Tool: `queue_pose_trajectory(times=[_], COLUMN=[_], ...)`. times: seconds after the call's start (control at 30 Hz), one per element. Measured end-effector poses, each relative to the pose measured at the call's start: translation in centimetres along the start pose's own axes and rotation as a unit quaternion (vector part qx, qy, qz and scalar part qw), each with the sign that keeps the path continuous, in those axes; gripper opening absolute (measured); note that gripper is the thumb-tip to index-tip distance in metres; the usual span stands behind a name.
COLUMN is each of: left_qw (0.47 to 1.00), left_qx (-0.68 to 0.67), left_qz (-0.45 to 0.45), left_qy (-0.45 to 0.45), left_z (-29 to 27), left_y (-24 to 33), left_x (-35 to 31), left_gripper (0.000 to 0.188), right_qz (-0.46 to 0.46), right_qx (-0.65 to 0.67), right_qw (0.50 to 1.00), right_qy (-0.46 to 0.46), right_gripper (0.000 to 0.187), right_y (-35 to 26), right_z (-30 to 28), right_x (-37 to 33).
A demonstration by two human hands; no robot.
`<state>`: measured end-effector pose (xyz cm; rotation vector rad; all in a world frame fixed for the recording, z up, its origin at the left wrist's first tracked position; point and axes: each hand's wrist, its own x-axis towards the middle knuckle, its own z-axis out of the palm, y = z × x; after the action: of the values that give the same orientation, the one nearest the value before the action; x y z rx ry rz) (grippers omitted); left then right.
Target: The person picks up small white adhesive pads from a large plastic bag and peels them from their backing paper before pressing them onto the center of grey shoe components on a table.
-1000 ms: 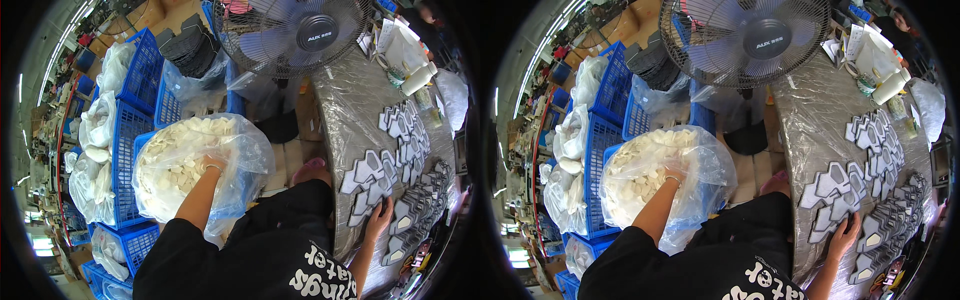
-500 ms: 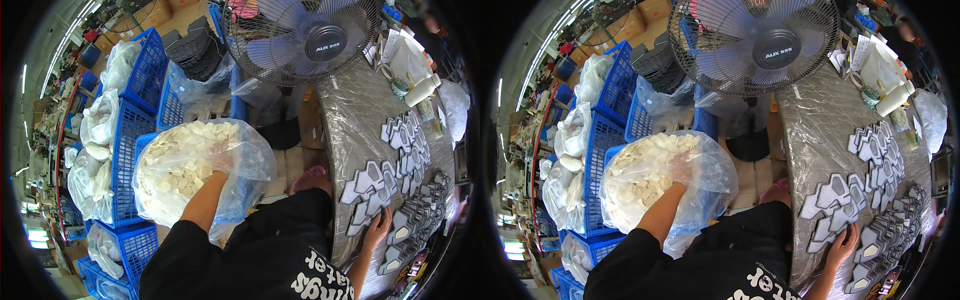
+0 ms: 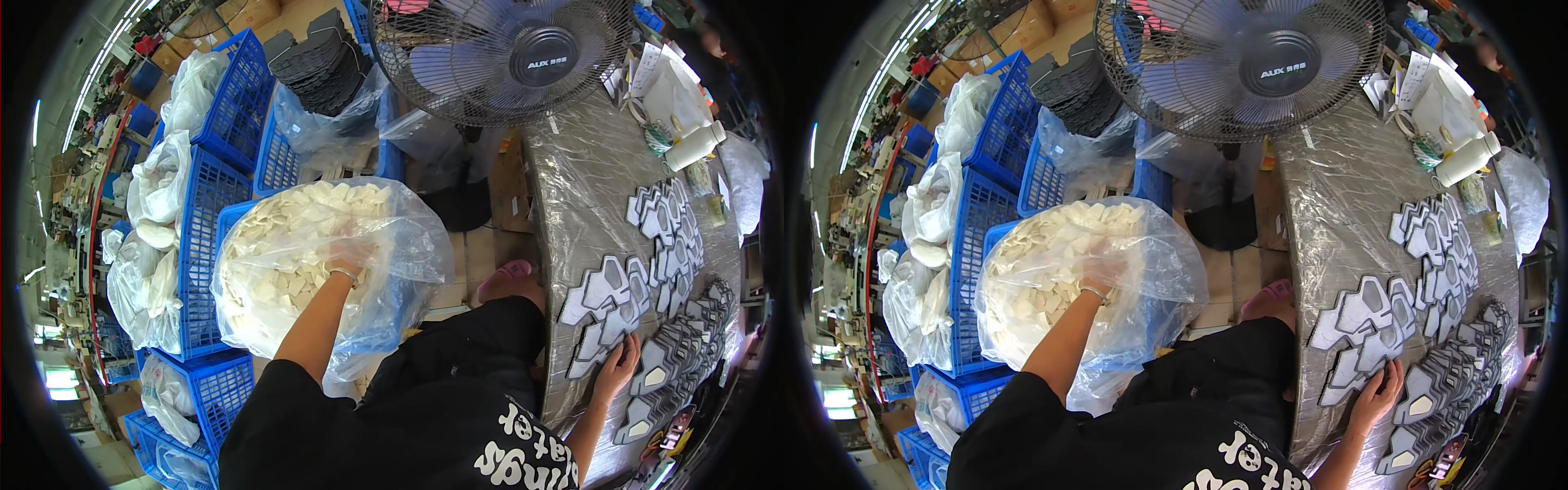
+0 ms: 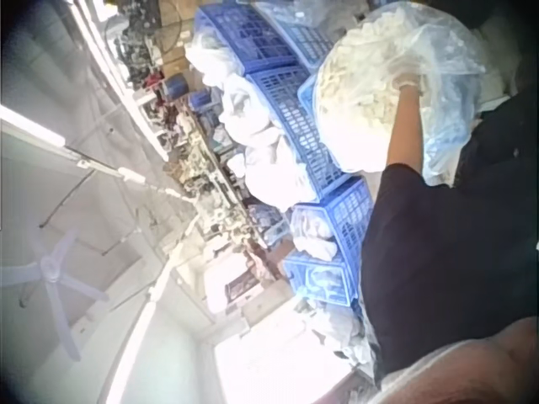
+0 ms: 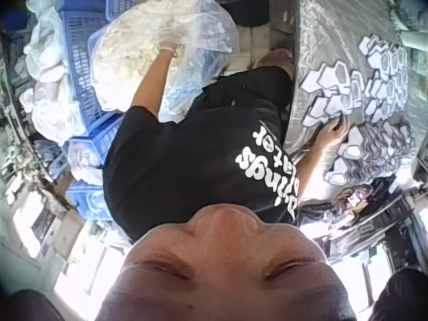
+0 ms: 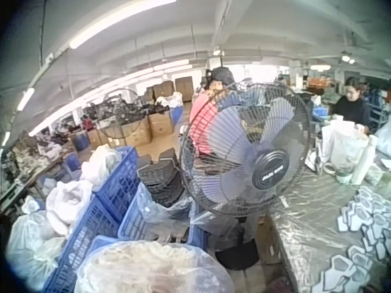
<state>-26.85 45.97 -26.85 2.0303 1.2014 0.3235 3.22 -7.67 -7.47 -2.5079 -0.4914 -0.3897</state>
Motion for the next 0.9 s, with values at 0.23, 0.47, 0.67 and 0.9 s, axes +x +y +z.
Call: queue_pose_trajectory(times=[0.23,0.47,0.67,0.9], left_qw=[0.918,0.904,0.942,0.901], left_qx=[0.395,0.377,0.289,0.429], left_qz=[0.041,0.143,0.164,0.013], left_qy=[-0.013,-0.140,0.039,0.061], left_z=[-1.0,-4.7,-6.1,-6.2], left_y=[3.1,1.1,0.9,2.8], left_x=[-2.8,-1.0,-2.3,-4.6], left_gripper=[0.072,0.059,0.073,0.078], right_qz=[-0.025,-0.010,-0.026,-0.022], right_qx=[-0.022,0.006,-0.017,-0.007], right_qw=[0.999,1.000,1.000,1.000], right_qy=[-0.006,-0.005,0.000,0.003], right_gripper=[0.027,0.028,0.026,0.026], right_y=[0.4,0.4,0.2,0.5], right_z=[-0.2,0.0,0.0,-0.1], right_x=[-0.1,-0.1,0.2,-0.1])
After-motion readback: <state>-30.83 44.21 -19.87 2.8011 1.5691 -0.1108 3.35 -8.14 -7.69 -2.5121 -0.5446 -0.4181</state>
